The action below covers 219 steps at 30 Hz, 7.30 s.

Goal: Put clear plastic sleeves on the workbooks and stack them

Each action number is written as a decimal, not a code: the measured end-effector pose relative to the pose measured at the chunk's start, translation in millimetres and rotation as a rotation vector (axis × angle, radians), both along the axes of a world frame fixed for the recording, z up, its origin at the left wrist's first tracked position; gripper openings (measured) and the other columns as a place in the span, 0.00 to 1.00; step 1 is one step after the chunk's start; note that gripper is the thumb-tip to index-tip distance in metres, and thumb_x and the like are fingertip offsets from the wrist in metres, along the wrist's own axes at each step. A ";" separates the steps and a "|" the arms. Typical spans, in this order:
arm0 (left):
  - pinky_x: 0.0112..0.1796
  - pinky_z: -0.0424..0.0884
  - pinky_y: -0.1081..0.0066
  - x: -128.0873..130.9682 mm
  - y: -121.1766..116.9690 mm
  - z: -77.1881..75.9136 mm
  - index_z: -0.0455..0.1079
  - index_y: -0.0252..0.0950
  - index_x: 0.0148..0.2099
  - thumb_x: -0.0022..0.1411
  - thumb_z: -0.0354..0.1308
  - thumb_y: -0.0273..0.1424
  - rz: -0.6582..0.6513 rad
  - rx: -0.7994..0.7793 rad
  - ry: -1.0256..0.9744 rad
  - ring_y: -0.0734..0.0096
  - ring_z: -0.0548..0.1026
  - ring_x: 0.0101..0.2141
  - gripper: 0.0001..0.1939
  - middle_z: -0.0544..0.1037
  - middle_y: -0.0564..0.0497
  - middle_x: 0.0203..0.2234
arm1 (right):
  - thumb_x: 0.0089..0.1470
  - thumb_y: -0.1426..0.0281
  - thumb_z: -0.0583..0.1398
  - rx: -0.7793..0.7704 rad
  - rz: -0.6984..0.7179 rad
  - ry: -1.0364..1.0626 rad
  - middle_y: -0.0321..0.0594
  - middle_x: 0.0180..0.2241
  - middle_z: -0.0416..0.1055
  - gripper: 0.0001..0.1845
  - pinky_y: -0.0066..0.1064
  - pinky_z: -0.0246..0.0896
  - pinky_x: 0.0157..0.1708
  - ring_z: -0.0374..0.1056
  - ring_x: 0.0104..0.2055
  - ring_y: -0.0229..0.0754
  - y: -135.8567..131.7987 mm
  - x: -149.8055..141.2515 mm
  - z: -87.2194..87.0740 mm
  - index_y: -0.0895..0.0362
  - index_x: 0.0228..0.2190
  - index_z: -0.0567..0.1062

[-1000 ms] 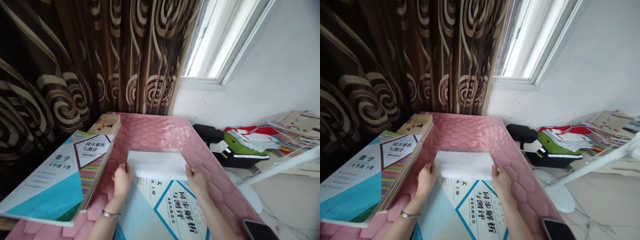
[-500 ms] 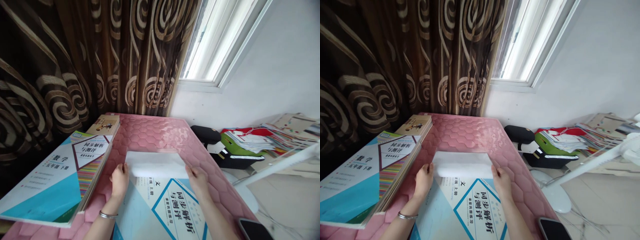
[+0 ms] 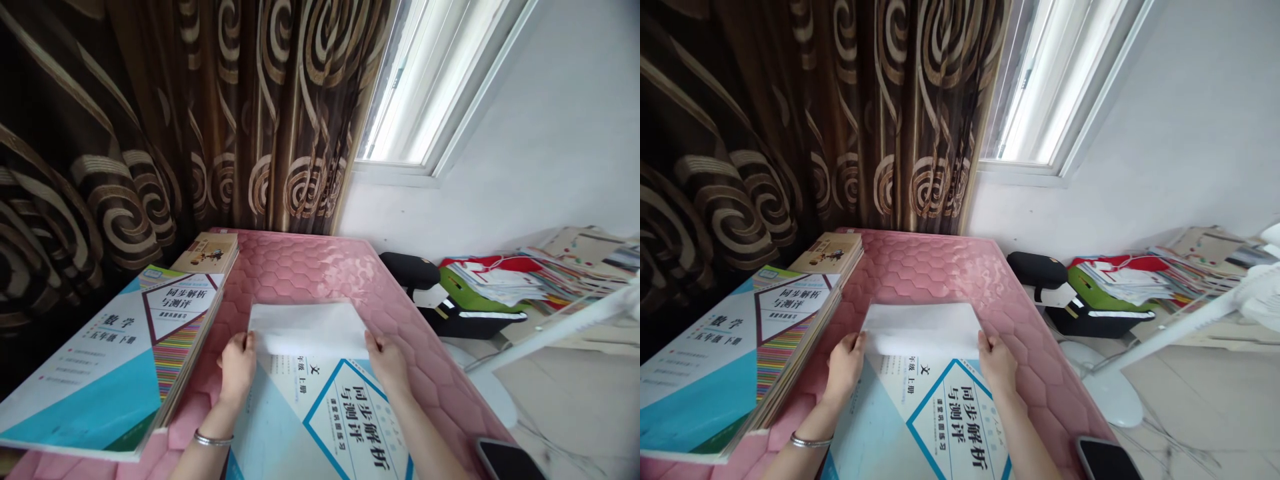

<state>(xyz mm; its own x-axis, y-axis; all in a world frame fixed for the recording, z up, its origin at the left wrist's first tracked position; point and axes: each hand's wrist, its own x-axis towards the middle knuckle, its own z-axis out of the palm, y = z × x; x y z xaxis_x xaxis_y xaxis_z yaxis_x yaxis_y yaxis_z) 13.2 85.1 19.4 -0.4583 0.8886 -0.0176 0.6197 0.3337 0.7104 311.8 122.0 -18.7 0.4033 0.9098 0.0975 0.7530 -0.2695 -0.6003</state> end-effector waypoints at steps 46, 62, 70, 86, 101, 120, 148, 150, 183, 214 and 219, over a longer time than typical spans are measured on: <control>0.29 0.52 0.71 0.4 7.9 -6.7 0.67 0.35 0.22 0.59 0.48 0.33 0.006 -0.076 0.153 0.69 0.70 0.27 0.15 0.75 0.49 0.20 | 0.49 0.49 0.49 0.044 0.011 0.150 0.40 0.20 0.71 0.23 0.32 0.57 0.27 0.68 0.27 0.47 -4.3 2.6 -2.2 0.52 0.18 0.65; 0.29 0.52 0.71 -1.1 8.9 -7.0 0.71 0.35 0.27 0.65 0.47 0.34 0.009 -0.070 0.165 0.68 0.73 0.29 0.18 0.78 0.46 0.25 | 0.46 0.47 0.51 0.103 0.018 0.172 0.42 0.20 0.72 0.24 0.33 0.57 0.25 0.68 0.26 0.47 -2.0 5.6 -6.1 0.54 0.17 0.67; 0.32 0.53 0.68 2.1 10.3 -6.9 0.71 0.35 0.30 0.66 0.45 0.35 0.013 -0.114 0.198 0.61 0.76 0.34 0.18 0.80 0.41 0.30 | 0.49 0.50 0.47 0.018 -0.018 0.069 0.43 0.21 0.72 0.22 0.33 0.56 0.27 0.69 0.28 0.48 1.0 0.9 -5.5 0.53 0.18 0.66; 0.35 0.57 0.67 -2.5 9.1 -5.1 0.70 0.36 0.30 0.65 0.44 0.36 -0.005 -0.121 0.120 0.60 0.75 0.36 0.17 0.80 0.43 0.31 | 0.48 0.46 0.47 0.045 0.012 0.153 0.43 0.22 0.72 0.26 0.33 0.58 0.27 0.69 0.29 0.49 -0.1 7.5 -6.6 0.53 0.18 0.66; 0.45 0.59 0.56 -0.4 10.6 -3.7 0.70 0.35 0.33 0.67 0.41 0.39 -0.003 -0.129 0.090 0.52 0.76 0.40 0.20 0.80 0.39 0.33 | 0.48 0.47 0.50 0.090 0.036 0.328 0.44 0.26 0.76 0.26 0.33 0.62 0.29 0.71 0.33 0.51 -0.5 5.9 1.3 0.55 0.26 0.74; 0.39 0.57 0.62 -0.3 9.5 -5.7 0.68 0.35 0.32 0.66 0.43 0.35 0.016 -0.097 0.089 0.57 0.75 0.38 0.16 0.79 0.40 0.33 | 0.53 0.51 0.47 -0.011 -0.022 0.020 0.46 0.25 0.76 0.25 0.34 0.61 0.30 0.71 0.33 0.51 7.0 1.7 -3.1 0.55 0.21 0.72; 0.37 0.58 0.63 0.7 11.5 -3.1 0.70 0.36 0.32 0.65 0.46 0.37 0.032 -0.170 0.136 0.56 0.76 0.37 0.15 0.80 0.43 0.30 | 0.55 0.57 0.47 -0.121 -0.013 -0.039 0.43 0.25 0.75 0.20 0.33 0.57 0.30 0.71 0.34 0.50 -4.6 -5.9 11.9 0.53 0.18 0.65; 0.37 0.58 0.63 1.0 11.6 -3.2 0.69 0.36 0.33 0.65 0.45 0.37 0.032 -0.173 0.141 0.55 0.76 0.38 0.15 0.80 0.43 0.31 | 0.55 0.57 0.47 -0.139 -0.018 -0.044 0.44 0.26 0.75 0.20 0.34 0.57 0.32 0.71 0.36 0.50 -4.1 -6.8 11.4 0.53 0.19 0.65; 0.39 0.59 0.62 -1.5 12.5 -5.4 0.67 0.36 0.31 0.65 0.45 0.38 0.051 -0.119 0.088 0.56 0.76 0.37 0.15 0.79 0.44 0.30 | 0.51 0.50 0.48 0.018 0.022 0.123 0.44 0.25 0.75 0.23 0.33 0.58 0.29 0.70 0.32 0.49 1.6 6.9 -4.7 0.54 0.21 0.70; 0.44 0.62 0.55 11.5 20.5 1.0 0.70 0.30 0.42 0.65 0.43 0.33 0.103 -0.245 0.225 0.51 0.76 0.43 0.16 0.79 0.35 0.37 | 0.56 0.55 0.47 -0.203 0.018 -0.036 0.44 0.30 0.76 0.22 0.35 0.56 0.33 0.70 0.38 0.51 -4.7 -2.9 8.3 0.54 0.24 0.70; 0.43 0.63 0.56 13.7 17.9 1.2 0.68 0.31 0.43 0.66 0.41 0.34 0.115 -0.231 0.254 0.52 0.76 0.43 0.17 0.79 0.35 0.38 | 0.57 0.56 0.47 -0.187 0.018 -0.054 0.45 0.30 0.77 0.22 0.36 0.57 0.35 0.71 0.39 0.51 -6.0 -6.5 13.4 0.55 0.23 0.70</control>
